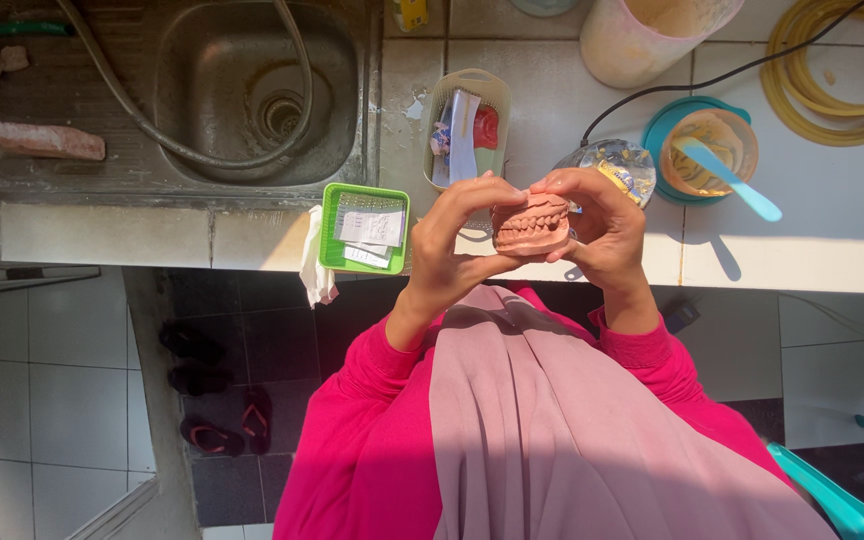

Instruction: The person holds a pink dental model with artificial teeth against a bench grinding machine, moving it to smooth and shape its edges. They then handle the model by hand at the sink-side bench, turn it over, and use a small hand tool on it before returning to the grinder.

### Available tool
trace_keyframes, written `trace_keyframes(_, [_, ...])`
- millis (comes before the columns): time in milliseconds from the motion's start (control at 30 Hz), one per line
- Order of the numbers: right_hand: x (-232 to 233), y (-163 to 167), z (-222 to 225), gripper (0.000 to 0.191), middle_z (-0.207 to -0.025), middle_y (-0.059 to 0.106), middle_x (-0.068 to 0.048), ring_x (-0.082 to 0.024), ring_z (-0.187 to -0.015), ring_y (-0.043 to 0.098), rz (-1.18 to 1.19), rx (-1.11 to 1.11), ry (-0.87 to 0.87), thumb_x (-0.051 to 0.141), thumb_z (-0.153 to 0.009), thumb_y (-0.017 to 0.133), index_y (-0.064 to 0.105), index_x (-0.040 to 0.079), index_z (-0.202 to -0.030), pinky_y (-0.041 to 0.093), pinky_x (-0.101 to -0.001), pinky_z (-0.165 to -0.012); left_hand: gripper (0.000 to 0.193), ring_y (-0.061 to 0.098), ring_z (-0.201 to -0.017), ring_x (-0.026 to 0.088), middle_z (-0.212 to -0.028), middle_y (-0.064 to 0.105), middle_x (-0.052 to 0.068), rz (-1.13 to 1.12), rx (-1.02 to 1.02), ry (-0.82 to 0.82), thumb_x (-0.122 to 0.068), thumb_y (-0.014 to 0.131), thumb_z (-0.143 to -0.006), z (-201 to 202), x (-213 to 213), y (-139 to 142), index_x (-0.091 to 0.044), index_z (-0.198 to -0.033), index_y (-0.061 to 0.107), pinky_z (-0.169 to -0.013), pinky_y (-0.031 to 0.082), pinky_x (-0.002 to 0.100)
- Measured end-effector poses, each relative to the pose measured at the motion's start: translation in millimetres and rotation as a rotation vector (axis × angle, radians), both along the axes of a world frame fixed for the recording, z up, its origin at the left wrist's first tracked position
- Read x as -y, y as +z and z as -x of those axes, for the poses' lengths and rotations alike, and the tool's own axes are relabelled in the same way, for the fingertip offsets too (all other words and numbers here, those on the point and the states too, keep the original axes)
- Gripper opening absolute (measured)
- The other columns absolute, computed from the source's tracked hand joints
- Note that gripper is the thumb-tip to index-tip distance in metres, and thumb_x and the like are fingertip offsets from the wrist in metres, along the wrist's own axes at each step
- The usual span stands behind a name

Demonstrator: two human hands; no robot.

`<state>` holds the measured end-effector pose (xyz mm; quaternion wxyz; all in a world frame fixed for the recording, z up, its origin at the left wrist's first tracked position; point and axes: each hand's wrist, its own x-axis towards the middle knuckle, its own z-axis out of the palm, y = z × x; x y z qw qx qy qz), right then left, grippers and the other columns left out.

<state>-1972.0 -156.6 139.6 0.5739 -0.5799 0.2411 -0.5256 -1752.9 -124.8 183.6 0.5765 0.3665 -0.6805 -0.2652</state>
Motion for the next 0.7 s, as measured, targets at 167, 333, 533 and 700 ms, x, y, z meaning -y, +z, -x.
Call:
trace_keyframes(167, [2, -27, -18, 0.076, -0.127, 0.063, -0.009, -0.02, -0.118, 0.066, -0.191, 0.398, 0.119, 0.038, -0.077, 0.096, 0.057, 0.006, -0.133, 0.06, -0.0349, -0.103, 0.066, 0.068, -0.116, 0.022, -0.125, 0.069, 0.008, -0.03, -0.133, -0.005, -0.014, 0.099, -0.07, 17, 2, -2, -0.007, -0.127, 0.065, -0.103, 0.057, 0.033])
trace_keyframes(333, [2, -40, -21, 0.07, -0.129, 0.064, -0.01, -0.022, -0.115, 0.069, -0.229, 0.468, 0.203, 0.036, -0.079, 0.095, 0.053, 0.009, -0.129, 0.062, -0.0365, -0.099, 0.07, 0.068, -0.11, 0.019, -0.12, 0.067, 0.006, 0.015, -0.081, -0.004, -0.019, 0.101, -0.064, 12, 3, 8, -0.01, -0.126, 0.069, -0.095, 0.059, 0.032])
trace_keyframes(533, [12, -59, -11, 0.056, -0.123, 0.067, -0.016, -0.028, -0.107, 0.07, -0.344, 0.411, 0.261, 0.015, -0.088, 0.091, 0.052, 0.012, -0.128, 0.064, -0.0425, -0.094, 0.062, 0.068, -0.106, 0.017, -0.122, 0.066, 0.005, -0.027, -0.006, -0.061, -0.017, 0.098, -0.073, 5, 9, 21, -0.014, -0.129, 0.071, -0.091, 0.06, 0.029])
trace_keyframes(700, [17, -80, 0, 0.064, -0.137, 0.063, -0.012, -0.026, -0.126, 0.065, -0.281, 0.389, 0.308, 0.008, -0.085, 0.089, 0.053, 0.012, -0.138, 0.058, -0.0413, -0.109, 0.058, 0.067, -0.1, 0.016, -0.117, 0.063, 0.003, -0.063, 0.01, -0.062, -0.016, 0.096, -0.077, 6, 8, 28, -0.016, -0.129, 0.071, -0.088, 0.059, 0.028])
